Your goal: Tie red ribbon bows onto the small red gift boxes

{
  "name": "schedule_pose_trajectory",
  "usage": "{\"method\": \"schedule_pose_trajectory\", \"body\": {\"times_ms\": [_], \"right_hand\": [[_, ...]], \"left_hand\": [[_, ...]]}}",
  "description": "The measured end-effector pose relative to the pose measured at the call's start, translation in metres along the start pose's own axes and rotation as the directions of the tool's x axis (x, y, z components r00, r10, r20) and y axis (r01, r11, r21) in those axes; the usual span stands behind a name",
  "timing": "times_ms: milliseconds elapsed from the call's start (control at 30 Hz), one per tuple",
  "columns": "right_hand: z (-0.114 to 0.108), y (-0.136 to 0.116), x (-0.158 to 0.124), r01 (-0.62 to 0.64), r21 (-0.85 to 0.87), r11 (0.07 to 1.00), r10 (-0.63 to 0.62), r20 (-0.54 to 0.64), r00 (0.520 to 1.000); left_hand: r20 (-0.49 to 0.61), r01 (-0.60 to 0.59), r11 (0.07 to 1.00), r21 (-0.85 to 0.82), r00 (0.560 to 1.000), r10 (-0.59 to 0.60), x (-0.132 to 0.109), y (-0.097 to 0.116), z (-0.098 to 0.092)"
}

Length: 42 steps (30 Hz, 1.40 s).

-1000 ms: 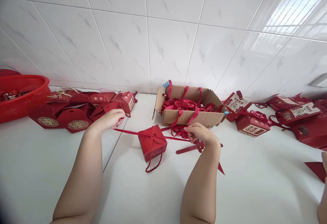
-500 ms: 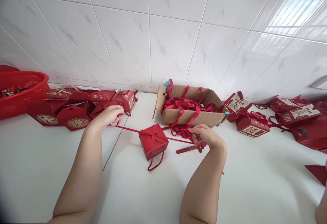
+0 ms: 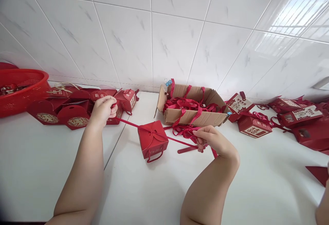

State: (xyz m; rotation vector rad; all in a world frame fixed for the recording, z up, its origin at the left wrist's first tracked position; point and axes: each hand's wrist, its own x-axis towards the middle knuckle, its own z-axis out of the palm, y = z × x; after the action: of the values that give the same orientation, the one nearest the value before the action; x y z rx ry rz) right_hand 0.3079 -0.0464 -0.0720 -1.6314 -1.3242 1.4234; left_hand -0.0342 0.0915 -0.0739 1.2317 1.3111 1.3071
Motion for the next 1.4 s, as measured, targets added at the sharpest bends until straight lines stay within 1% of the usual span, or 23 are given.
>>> {"method": "schedule_pose_trajectory", "body": {"times_ms": [133,300,400,533,633,733,800,867,933,1000,1067,1133,1200,1267,1333,1400], "right_hand": [[-0.001,0.002,-0.001,0.025,0.011,1.000,-0.025,0.003,1.000],[0.000,-0.001,-0.002,0.014,-0.005,1.000,-0.014,-0.004,1.000],[0.002,-0.003,-0.004,0.008,-0.007,1.000,-0.009,-0.032,0.999],[0.003,-0.003,-0.005,0.024,-0.020,1.000,-0.024,-0.027,0.999],[0.003,-0.004,-0.005,0.025,-0.051,0.998,-0.027,-0.028,0.999],[0.007,-0.008,-0.004,0.035,-0.085,0.996,-0.039,-0.047,0.998],[0.010,-0.013,-0.003,0.043,-0.101,0.994,-0.052,-0.089,0.995],[0.013,-0.016,-0.001,0.056,-0.126,0.990,-0.077,-0.169,0.983],[0.014,-0.018,0.001,0.098,-0.172,0.980,-0.142,-0.264,0.954],[0.013,-0.017,0.004,0.166,-0.208,0.964,-0.233,-0.362,0.903],[0.012,-0.016,0.008,0.221,-0.201,0.954,-0.291,-0.460,0.839],[0.012,-0.015,0.012,0.272,-0.156,0.949,-0.312,-0.564,0.765],[0.013,-0.015,0.015,0.357,-0.108,0.928,-0.342,-0.628,0.699],[0.017,-0.019,0.017,0.463,-0.064,0.884,-0.397,-0.626,0.671],[0.023,-0.025,0.018,0.546,-0.016,0.838,-0.451,-0.585,0.674],[0.030,-0.031,0.018,0.590,0.015,0.807,-0.482,-0.560,0.674]], "left_hand": [[-0.021,-0.027,0.999,-0.035,0.999,0.026,0.000,0.001,0.002],[-0.112,-0.097,0.992,-0.077,0.990,0.088,-0.001,0.001,0.007],[-0.109,-0.120,0.988,-0.098,0.988,0.109,-0.002,0.001,0.008],[-0.099,-0.111,0.989,-0.099,0.990,0.101,-0.001,0.000,0.007],[-0.060,-0.112,0.990,-0.080,0.992,0.108,-0.002,0.001,0.007],[0.002,-0.142,0.989,-0.049,0.990,0.142,-0.007,0.007,0.006],[0.049,-0.166,0.986,-0.019,0.985,0.167,-0.012,0.012,0.004],[0.090,-0.180,0.983,0.028,0.980,0.177,-0.016,0.016,0.002],[0.127,-0.202,0.976,0.081,0.973,0.191,-0.020,0.020,-0.001],[0.137,-0.238,0.967,0.088,0.965,0.225,-0.023,0.024,-0.003],[0.083,-0.275,0.961,0.021,0.959,0.272,-0.025,0.027,-0.007],[-0.008,-0.302,0.951,-0.068,0.953,0.302,-0.027,0.030,-0.011],[-0.066,-0.321,0.938,-0.130,0.947,0.314,-0.030,0.035,-0.015],[-0.068,-0.326,0.925,-0.196,0.945,0.319,-0.035,0.039,-0.017],[-0.018,-0.306,0.909,-0.283,0.949,0.314,-0.040,0.044,-0.017],[0.043,-0.279,0.896,-0.346,0.949,0.313,-0.045,0.048,-0.015]]}}
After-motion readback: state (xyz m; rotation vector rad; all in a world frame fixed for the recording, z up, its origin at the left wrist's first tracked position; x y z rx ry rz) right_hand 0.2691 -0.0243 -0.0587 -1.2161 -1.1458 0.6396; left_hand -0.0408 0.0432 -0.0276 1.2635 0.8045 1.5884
